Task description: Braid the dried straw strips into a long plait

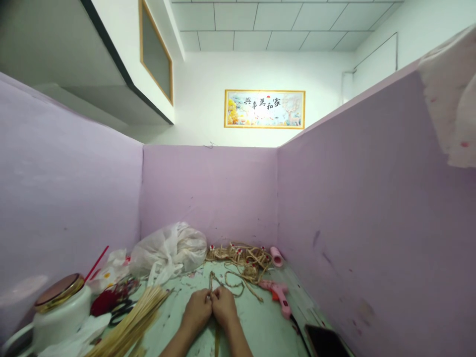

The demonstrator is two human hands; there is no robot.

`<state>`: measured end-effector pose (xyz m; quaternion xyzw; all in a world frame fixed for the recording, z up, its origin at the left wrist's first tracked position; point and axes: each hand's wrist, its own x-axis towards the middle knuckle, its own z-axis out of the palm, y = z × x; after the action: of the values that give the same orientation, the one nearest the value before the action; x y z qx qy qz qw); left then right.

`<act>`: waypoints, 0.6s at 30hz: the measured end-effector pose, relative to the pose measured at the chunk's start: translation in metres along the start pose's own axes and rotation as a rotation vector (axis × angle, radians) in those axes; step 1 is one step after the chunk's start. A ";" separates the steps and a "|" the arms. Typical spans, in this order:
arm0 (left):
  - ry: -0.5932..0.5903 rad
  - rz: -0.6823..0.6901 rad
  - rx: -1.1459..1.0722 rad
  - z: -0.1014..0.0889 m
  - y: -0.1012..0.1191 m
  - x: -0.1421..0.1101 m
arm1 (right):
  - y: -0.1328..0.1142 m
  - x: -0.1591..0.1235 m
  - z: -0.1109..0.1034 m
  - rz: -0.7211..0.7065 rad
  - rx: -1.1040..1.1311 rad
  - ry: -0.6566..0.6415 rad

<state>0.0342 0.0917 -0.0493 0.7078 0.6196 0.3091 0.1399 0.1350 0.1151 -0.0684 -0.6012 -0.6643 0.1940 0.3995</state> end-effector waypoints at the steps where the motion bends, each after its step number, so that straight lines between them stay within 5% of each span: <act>1: -0.004 -0.002 0.015 -0.001 0.001 -0.001 | -0.001 0.000 0.000 0.000 -0.001 0.000; 10: -0.014 -0.005 -0.002 -0.002 0.003 -0.002 | 0.004 0.001 0.001 0.003 0.006 -0.010; 14: -0.027 -0.002 -0.244 -0.001 -0.003 0.007 | 0.004 0.002 0.001 -0.010 0.015 -0.007; 18: -0.222 -0.158 -0.554 -0.003 -0.009 0.017 | 0.003 0.003 0.001 -0.004 0.026 -0.035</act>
<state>0.0254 0.1096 -0.0477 0.6218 0.5457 0.3752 0.4181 0.1365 0.1189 -0.0707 -0.5913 -0.6698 0.2121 0.3959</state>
